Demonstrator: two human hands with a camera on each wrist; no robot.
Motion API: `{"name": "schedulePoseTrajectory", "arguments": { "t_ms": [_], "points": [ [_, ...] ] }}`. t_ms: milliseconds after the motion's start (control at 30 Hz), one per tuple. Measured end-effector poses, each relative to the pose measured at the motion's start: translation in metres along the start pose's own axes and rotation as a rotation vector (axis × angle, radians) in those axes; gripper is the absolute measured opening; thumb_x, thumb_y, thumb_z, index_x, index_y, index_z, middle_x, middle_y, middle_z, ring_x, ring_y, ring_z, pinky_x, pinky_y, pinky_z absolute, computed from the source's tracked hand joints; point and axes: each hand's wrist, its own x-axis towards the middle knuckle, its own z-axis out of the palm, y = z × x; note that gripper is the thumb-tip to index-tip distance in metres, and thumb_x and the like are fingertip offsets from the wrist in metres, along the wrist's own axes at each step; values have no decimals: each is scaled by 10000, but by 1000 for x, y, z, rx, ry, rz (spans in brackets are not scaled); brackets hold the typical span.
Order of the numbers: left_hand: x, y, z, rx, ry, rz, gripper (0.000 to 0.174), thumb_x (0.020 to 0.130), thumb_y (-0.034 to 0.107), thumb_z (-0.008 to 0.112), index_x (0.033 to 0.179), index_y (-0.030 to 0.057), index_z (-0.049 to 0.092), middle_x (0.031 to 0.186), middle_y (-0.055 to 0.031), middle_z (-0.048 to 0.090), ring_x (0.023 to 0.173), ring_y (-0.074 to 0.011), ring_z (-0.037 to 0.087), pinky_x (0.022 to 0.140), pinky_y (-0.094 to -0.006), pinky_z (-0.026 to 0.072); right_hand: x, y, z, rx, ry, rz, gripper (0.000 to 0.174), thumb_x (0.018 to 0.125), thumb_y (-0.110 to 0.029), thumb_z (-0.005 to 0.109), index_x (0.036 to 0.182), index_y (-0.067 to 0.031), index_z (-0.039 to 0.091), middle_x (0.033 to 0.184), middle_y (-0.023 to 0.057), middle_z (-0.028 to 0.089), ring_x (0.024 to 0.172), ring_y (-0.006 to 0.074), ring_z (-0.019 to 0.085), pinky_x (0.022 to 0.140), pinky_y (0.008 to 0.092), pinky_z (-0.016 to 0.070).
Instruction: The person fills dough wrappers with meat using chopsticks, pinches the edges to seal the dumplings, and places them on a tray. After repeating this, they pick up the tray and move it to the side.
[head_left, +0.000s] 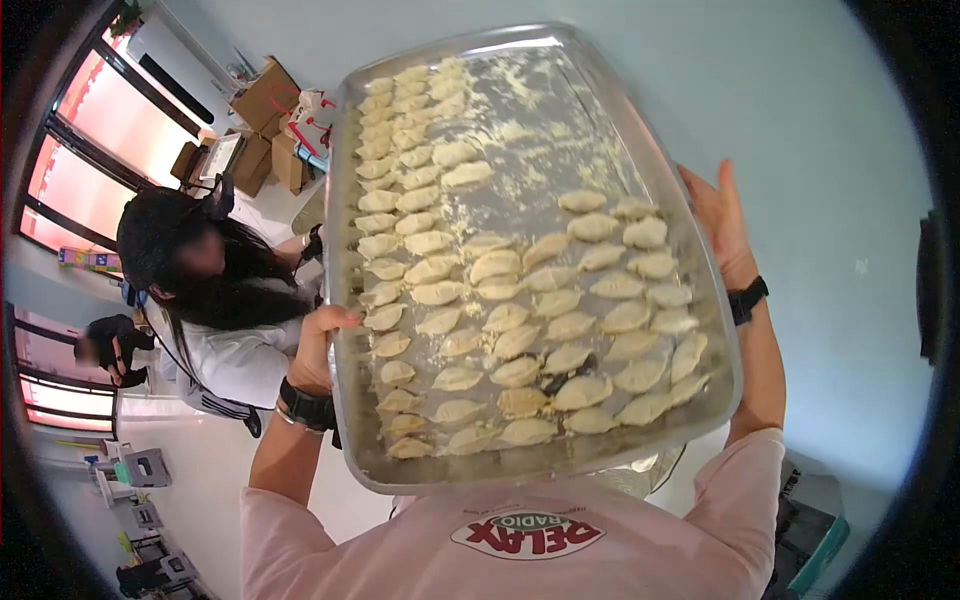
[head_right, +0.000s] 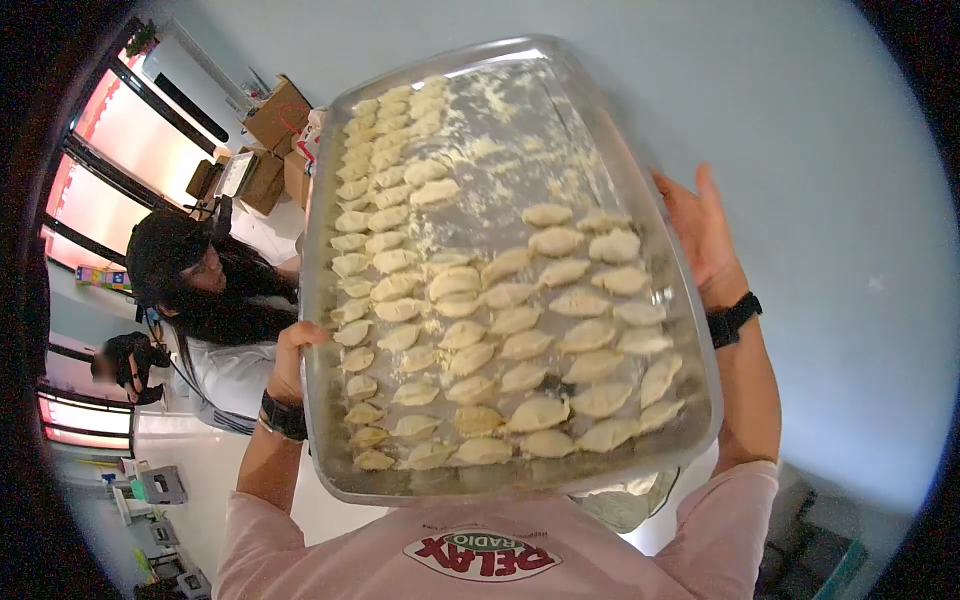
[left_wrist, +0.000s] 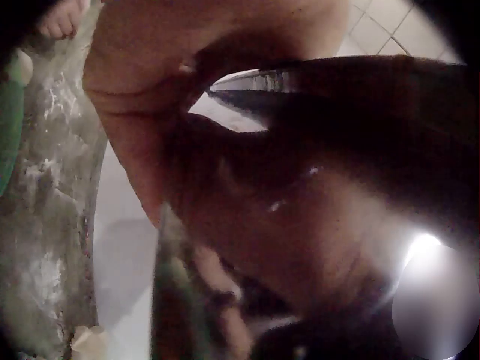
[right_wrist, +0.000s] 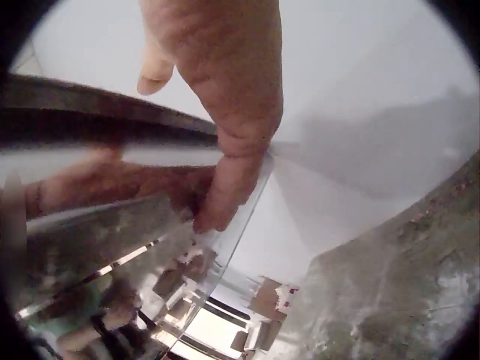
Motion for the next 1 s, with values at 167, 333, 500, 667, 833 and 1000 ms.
{"name": "schedulePoseTrajectory", "arguments": {
  "t_ms": [167, 333, 500, 667, 833, 1000],
  "points": [
    [35, -10, -59, 98, 61, 60, 301, 699, 182, 542, 933, -4, 575, 797, -87, 600, 662, -184, 568, 648, -299, 485, 24, 19, -1, -194, 159, 192, 376, 775, -355, 559, 979, -40, 574, 897, 74, 602, 783, 174, 582, 723, 302, 486],
    [55, 31, -60, 146, -117, 142, 440, 760, 271, 561, 1103, 2, 503, 994, -106, 565, 877, -197, 555, 778, -306, 461, 46, 31, 11, -212, 221, 138, 119, 689, -168, 553, 772, -83, 565, 735, 18, 550, 615, 136, 530, 594, 279, 468],
    [57, 7, -68, -35, -131, 296, 611, 801, 431, 521, 1232, 12, 409, 1190, -117, 485, 1049, -219, 499, 888, -346, 424, 44, 65, 0, -202, 259, 29, 93, 668, -158, 540, 737, -95, 543, 710, 20, 525, 628, 151, 524, 585, 282, 460],
    [44, -59, -82, -97, 53, 506, 708, 805, 523, 480, 1289, 26, 340, 1283, -111, 406, 1137, -232, 436, 946, -373, 380, 26, 102, 36, 71, 323, 84, 212, 660, -186, 531, 839, -74, 537, 752, 48, 548, 652, 192, 536, 604, 305, 464],
    [14, -98, -89, -161, 231, 669, 786, 808, 597, 447, 1335, 37, 285, 1357, -107, 342, 1207, -242, 385, 992, -394, 345, 10, 121, 74, 106, 389, 19, 244, 629, -161, 543, 844, -50, 512, 773, 76, 532, 689, 206, 550, 651, 329, 487],
    [-19, -112, -59, -354, -157, 484, 798, 802, 608, 458, 1359, 77, 249, 1405, -80, 274, 1263, -259, 305, 1024, -435, 283, 8, 171, 68, 271, 392, -142, 174, 649, -118, 535, 803, -49, 494, 761, 77, 522, 692, 218, 554, 654, 334, 491]
  ]
}}
